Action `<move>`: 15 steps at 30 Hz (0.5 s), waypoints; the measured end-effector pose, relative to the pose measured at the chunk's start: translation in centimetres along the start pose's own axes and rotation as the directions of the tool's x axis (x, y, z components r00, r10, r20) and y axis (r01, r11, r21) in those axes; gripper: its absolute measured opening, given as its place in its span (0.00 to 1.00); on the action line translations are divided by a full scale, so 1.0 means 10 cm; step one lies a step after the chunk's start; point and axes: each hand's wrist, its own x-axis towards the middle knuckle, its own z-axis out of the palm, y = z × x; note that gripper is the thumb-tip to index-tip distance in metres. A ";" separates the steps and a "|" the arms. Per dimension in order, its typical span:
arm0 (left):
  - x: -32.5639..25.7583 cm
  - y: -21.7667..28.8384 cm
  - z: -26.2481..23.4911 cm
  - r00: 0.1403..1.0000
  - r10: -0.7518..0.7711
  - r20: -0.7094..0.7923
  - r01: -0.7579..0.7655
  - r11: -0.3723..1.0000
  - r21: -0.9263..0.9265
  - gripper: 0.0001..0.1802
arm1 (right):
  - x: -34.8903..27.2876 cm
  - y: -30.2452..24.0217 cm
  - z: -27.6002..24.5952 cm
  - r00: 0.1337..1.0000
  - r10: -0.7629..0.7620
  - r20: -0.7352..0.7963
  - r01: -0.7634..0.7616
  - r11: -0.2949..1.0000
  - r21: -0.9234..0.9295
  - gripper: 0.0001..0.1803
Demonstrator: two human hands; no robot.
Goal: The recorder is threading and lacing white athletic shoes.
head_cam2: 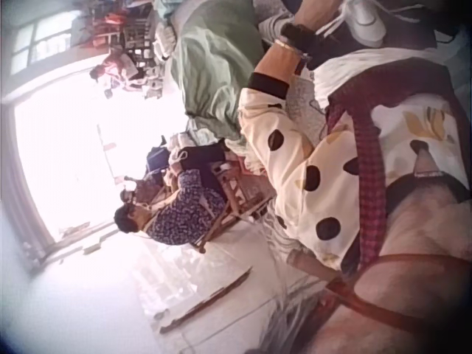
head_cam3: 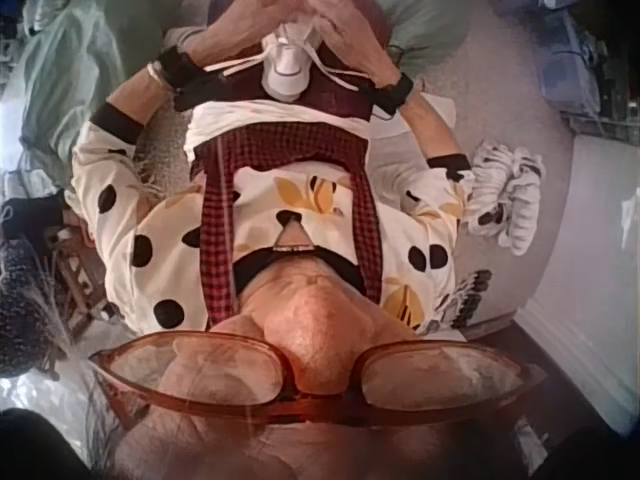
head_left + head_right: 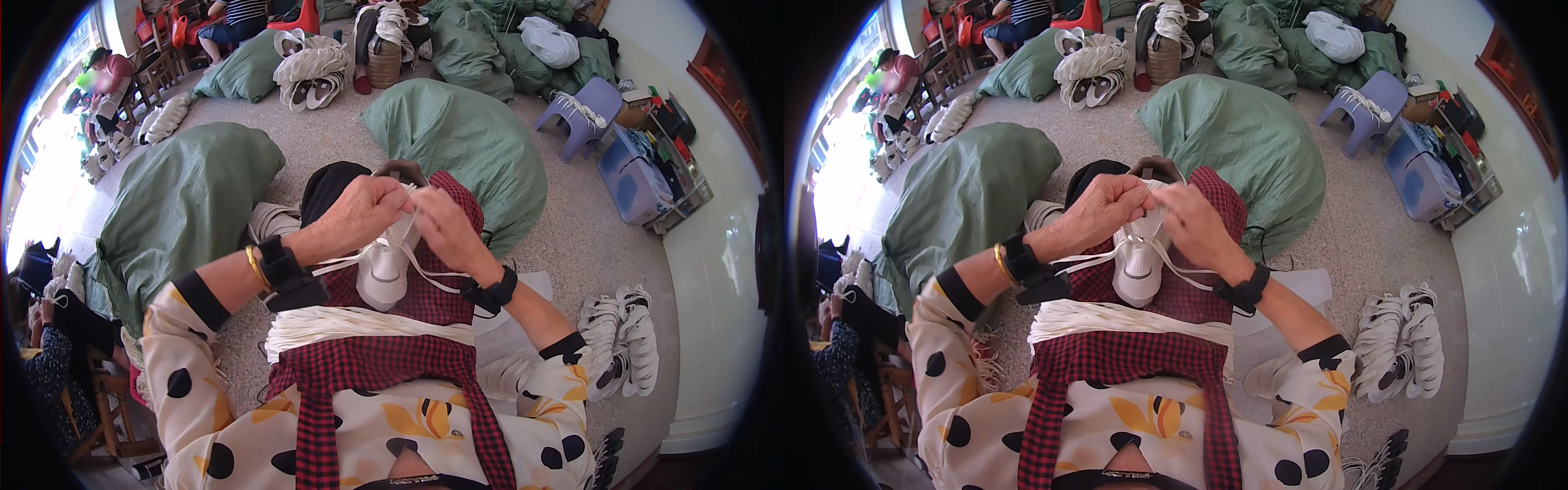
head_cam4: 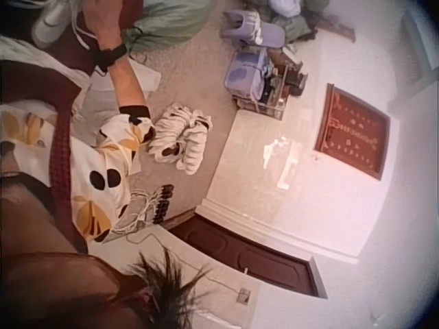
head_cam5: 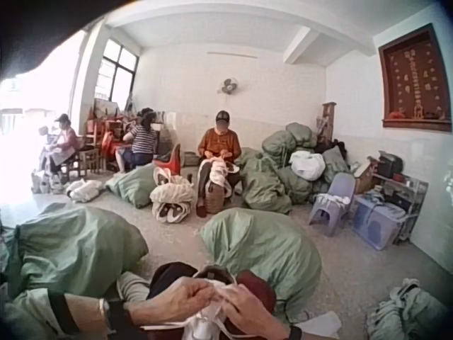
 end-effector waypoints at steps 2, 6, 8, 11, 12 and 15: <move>0.04 0.26 -0.03 0.976 0.216 -0.027 -0.216 0.976 0.007 0.16 | -0.12 -0.01 0.03 0.995 -0.010 0.094 0.009 1.000 0.016 0.24; 0.07 1.42 -0.81 0.856 0.501 -0.126 -0.493 0.866 0.085 0.16 | -0.11 0.08 0.00 0.988 -0.051 0.145 0.048 0.999 0.021 0.25; 0.42 1.86 -1.34 0.745 0.585 -0.320 -0.604 0.795 0.049 0.14 | -0.11 0.13 0.01 0.988 -0.040 0.148 0.038 0.999 0.012 0.25; 0.67 2.18 -1.93 0.433 0.753 -0.495 -0.790 0.581 0.193 0.14 | -0.10 0.14 -0.01 0.988 -0.011 0.154 0.007 0.999 0.032 0.25; 0.72 2.29 -2.15 0.353 0.662 -0.661 -0.761 0.614 0.208 0.13 | -0.08 0.09 0.01 0.985 -0.016 0.170 0.004 0.997 0.071 0.24; 1.02 1.94 -2.21 0.424 0.575 -0.700 -0.593 0.760 0.266 0.13 | -0.17 0.15 -0.06 0.993 0.053 0.102 -0.085 0.935 0.344 0.22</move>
